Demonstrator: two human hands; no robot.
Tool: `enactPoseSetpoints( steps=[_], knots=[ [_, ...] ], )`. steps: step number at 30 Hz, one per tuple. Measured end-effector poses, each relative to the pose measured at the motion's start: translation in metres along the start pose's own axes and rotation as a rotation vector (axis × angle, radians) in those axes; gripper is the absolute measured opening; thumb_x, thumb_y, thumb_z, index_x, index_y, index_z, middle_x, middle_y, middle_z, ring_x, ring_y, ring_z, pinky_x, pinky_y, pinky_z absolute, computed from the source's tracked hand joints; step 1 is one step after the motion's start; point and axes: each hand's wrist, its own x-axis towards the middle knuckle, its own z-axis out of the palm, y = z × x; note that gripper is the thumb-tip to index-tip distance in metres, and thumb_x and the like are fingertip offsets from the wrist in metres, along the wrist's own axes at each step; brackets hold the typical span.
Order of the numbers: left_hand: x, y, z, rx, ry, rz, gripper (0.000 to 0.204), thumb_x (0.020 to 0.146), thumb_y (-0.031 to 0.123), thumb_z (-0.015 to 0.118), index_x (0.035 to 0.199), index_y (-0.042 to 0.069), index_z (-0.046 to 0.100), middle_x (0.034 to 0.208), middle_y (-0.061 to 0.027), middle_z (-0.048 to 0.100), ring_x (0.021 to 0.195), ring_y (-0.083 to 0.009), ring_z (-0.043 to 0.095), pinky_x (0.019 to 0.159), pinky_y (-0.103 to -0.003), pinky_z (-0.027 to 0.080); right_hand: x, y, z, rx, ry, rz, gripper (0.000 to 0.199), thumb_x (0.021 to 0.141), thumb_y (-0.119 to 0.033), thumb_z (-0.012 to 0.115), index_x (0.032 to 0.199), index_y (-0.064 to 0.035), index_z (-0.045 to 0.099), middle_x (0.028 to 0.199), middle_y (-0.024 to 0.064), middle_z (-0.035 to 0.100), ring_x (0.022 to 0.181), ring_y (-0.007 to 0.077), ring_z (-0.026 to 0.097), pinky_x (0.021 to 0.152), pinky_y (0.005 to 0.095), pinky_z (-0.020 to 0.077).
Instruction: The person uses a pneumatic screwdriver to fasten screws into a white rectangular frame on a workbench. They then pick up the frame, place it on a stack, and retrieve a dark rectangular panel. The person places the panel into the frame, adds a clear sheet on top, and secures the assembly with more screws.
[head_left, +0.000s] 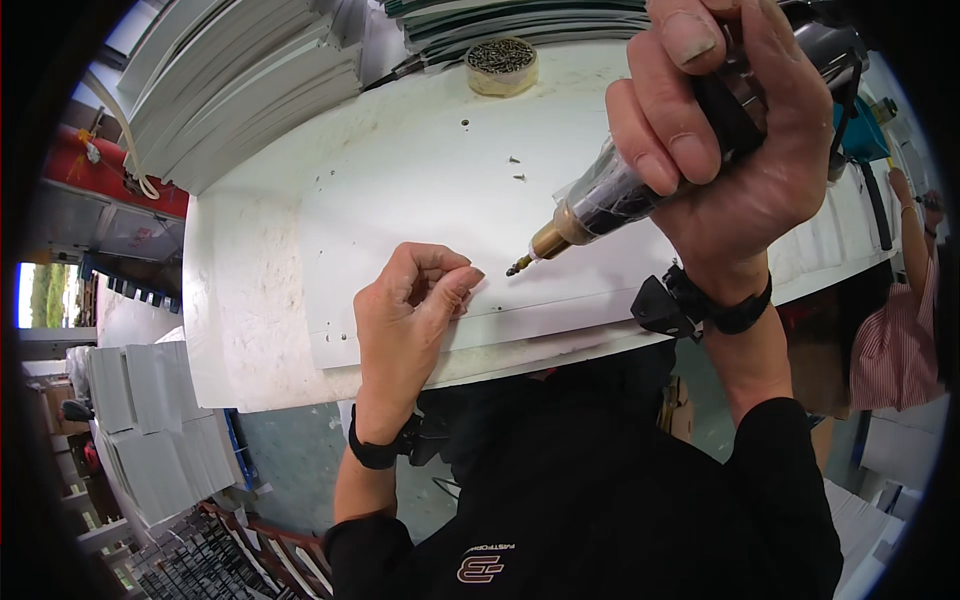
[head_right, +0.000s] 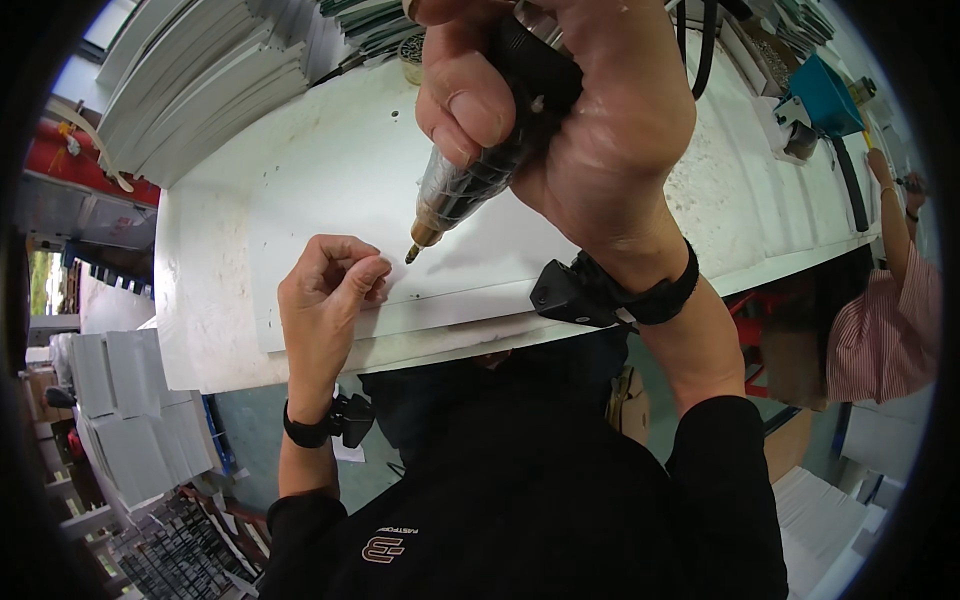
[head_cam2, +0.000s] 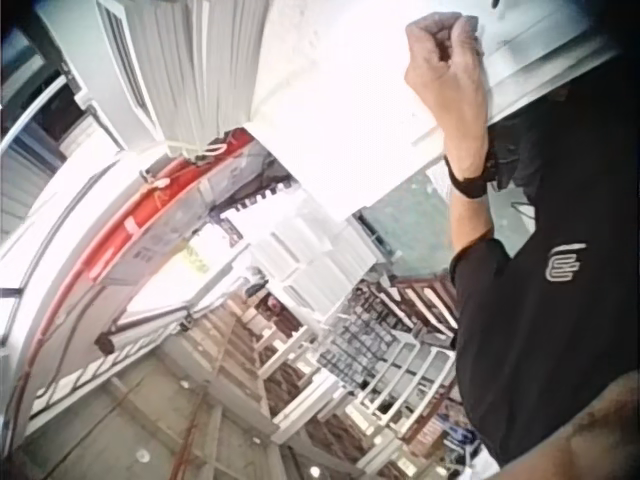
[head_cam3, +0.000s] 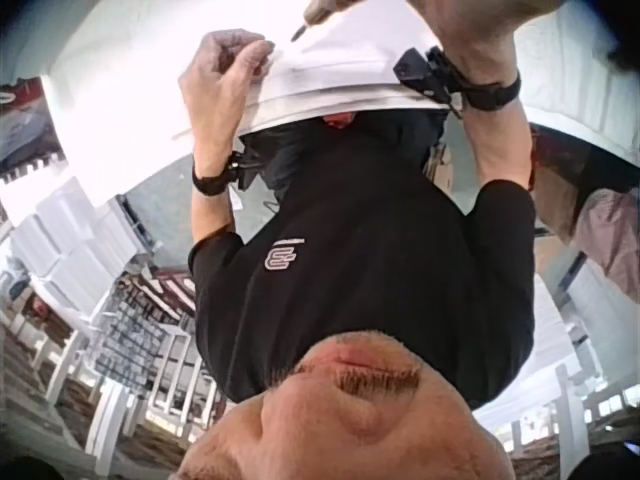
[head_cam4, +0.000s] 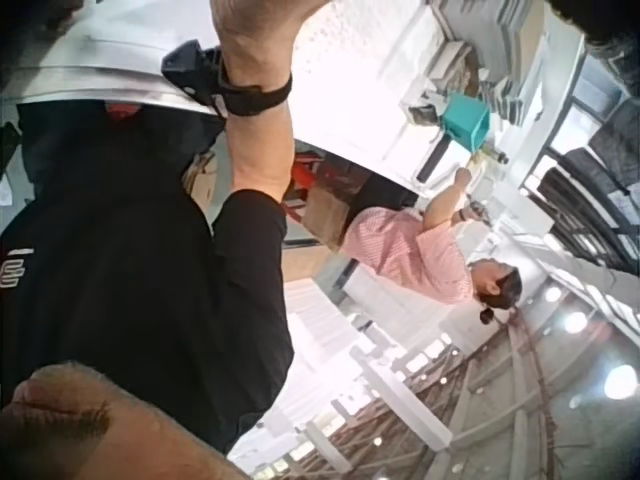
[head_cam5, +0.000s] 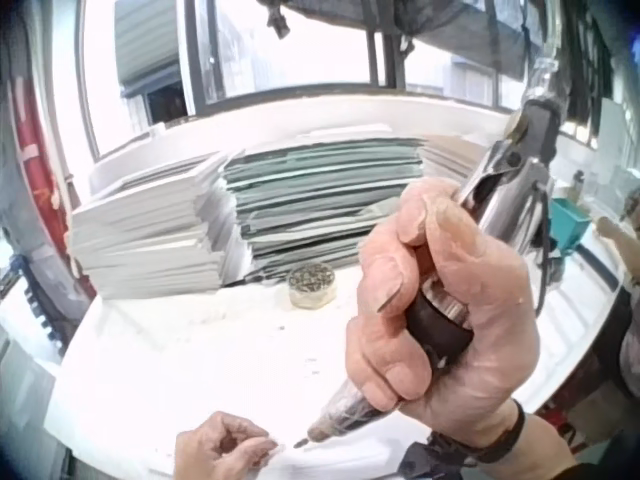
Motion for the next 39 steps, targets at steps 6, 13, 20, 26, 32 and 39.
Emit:
enactPoseSetpoints(
  steps=[6, 13, 20, 26, 32, 39],
  knots=[
    [-0.021, -0.007, -0.005, -0.228, -0.065, -0.059, 0.010, 0.101, 0.003, 0.065, 0.109, -0.003, 0.065, 0.098, -0.0103, 0.074, 0.092, -0.0152, 0.072, 0.084, -0.029, 0.060, 0.005, 0.014, 0.009, -0.079, -0.077, 0.005, 0.023, 0.111, -0.029, 0.044, 0.112, -0.0076, 0.052, 0.091, 0.0095, 0.067, 0.043, 0.0125, 0.049, 0.040, 0.0301, 0.0481],
    [-0.023, -0.012, -0.008, -0.346, -0.114, -0.032, 0.020, 0.101, 0.002, 0.065, 0.119, 0.000, 0.058, 0.109, -0.0107, 0.070, 0.102, -0.0159, 0.070, 0.089, -0.030, 0.061, 0.003, 0.021, 0.017, -0.102, -0.056, 0.021, 0.021, 0.111, -0.027, 0.045, 0.113, -0.0072, 0.052, 0.090, 0.0104, 0.066, 0.043, 0.0131, 0.048, 0.041, 0.0316, 0.0479],
    [-0.023, -0.011, -0.010, -0.373, -0.131, -0.043, 0.022, 0.099, 0.002, 0.067, 0.120, 0.001, 0.058, 0.113, -0.0092, 0.067, 0.106, -0.0145, 0.068, 0.090, -0.030, 0.061, -0.001, 0.028, 0.025, -0.069, -0.014, 0.025, 0.020, 0.110, -0.026, 0.047, 0.114, -0.0070, 0.050, 0.091, 0.0112, 0.065, 0.043, 0.0142, 0.048, 0.041, 0.0326, 0.0476],
    [-0.022, -0.015, -0.009, -0.398, -0.131, -0.029, 0.024, 0.098, -0.002, 0.066, 0.121, 0.002, 0.058, 0.115, -0.0088, 0.065, 0.105, -0.0138, 0.067, 0.090, -0.030, 0.061, -0.002, 0.029, 0.026, -0.062, -0.005, 0.055, 0.019, 0.109, -0.027, 0.048, 0.113, -0.0083, 0.050, 0.090, 0.0111, 0.065, 0.042, 0.0143, 0.046, 0.040, 0.0332, 0.0469],
    [-0.022, -0.014, -0.008, -0.403, -0.130, -0.032, 0.026, 0.097, -0.004, 0.066, 0.121, 0.002, 0.059, 0.114, -0.0084, 0.065, 0.104, -0.0136, 0.067, 0.089, -0.028, 0.060, -0.002, 0.032, 0.028, -0.057, -0.029, 0.038, 0.020, 0.109, -0.028, 0.048, 0.113, -0.0083, 0.049, 0.090, 0.0115, 0.065, 0.042, 0.0142, 0.046, 0.039, 0.0330, 0.0463],
    [-0.022, -0.021, 0.003, 0.036, -0.090, 0.190, 0.028, 0.091, -0.006, 0.069, 0.115, 0.008, 0.065, 0.109, -0.0043, 0.072, 0.102, -0.0179, 0.067, 0.081, -0.031, 0.055, 0.002, 0.036, 0.040, -0.206, -0.070, 0.134, 0.025, 0.102, -0.026, 0.062, 0.097, -0.0034, 0.054, 0.077, 0.0143, 0.063, 0.040, 0.0141, 0.047, 0.037, 0.0307, 0.0437]
  ],
)
